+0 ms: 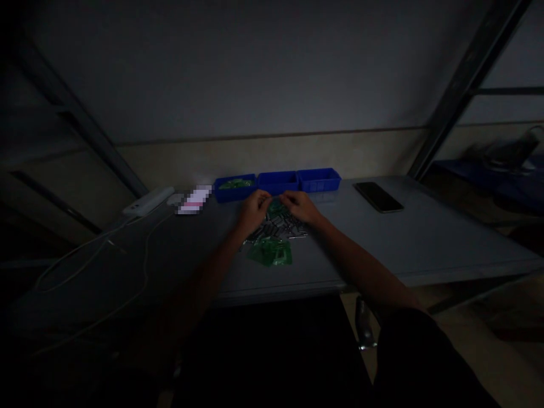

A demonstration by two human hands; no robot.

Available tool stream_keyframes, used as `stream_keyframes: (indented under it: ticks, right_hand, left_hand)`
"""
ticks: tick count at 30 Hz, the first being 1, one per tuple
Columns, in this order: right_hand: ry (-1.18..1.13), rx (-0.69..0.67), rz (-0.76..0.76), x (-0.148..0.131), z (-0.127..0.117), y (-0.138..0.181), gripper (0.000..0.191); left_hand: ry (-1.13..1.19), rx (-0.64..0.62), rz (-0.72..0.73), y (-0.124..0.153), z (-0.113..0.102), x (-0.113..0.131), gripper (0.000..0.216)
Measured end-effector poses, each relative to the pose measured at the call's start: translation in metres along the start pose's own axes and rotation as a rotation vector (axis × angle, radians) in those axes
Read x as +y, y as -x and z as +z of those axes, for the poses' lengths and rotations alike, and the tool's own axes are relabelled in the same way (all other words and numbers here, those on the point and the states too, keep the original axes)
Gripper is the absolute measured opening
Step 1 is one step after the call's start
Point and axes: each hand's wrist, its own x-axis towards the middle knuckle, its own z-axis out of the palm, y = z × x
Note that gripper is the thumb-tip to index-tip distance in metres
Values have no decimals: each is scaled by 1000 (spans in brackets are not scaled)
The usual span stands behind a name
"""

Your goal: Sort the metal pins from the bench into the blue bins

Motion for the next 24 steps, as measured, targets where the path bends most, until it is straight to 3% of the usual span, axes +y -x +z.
stream_keyframes:
  ticks: [9,12,16,18,24]
  right_hand:
    - [21,41,42,3,-4,-3,43]
    - [102,197,82,18,-13,-10,41]
    - [360,513,279,45,-33,-21,35]
    - [470,593,384,55,-41,-24,33]
    - [594,506,584,68,-42,-25,36]
  left_hand:
    - [-160,-121,-32,3,-1,10,26]
    - [-156,-265,-13,9,-1,18,29]
    - [-102,-565,176,18,-5,35,18]
    - [-105,-662,250,22,-8,43,13]
    - [-253,-713,293,28,-9,47,13]
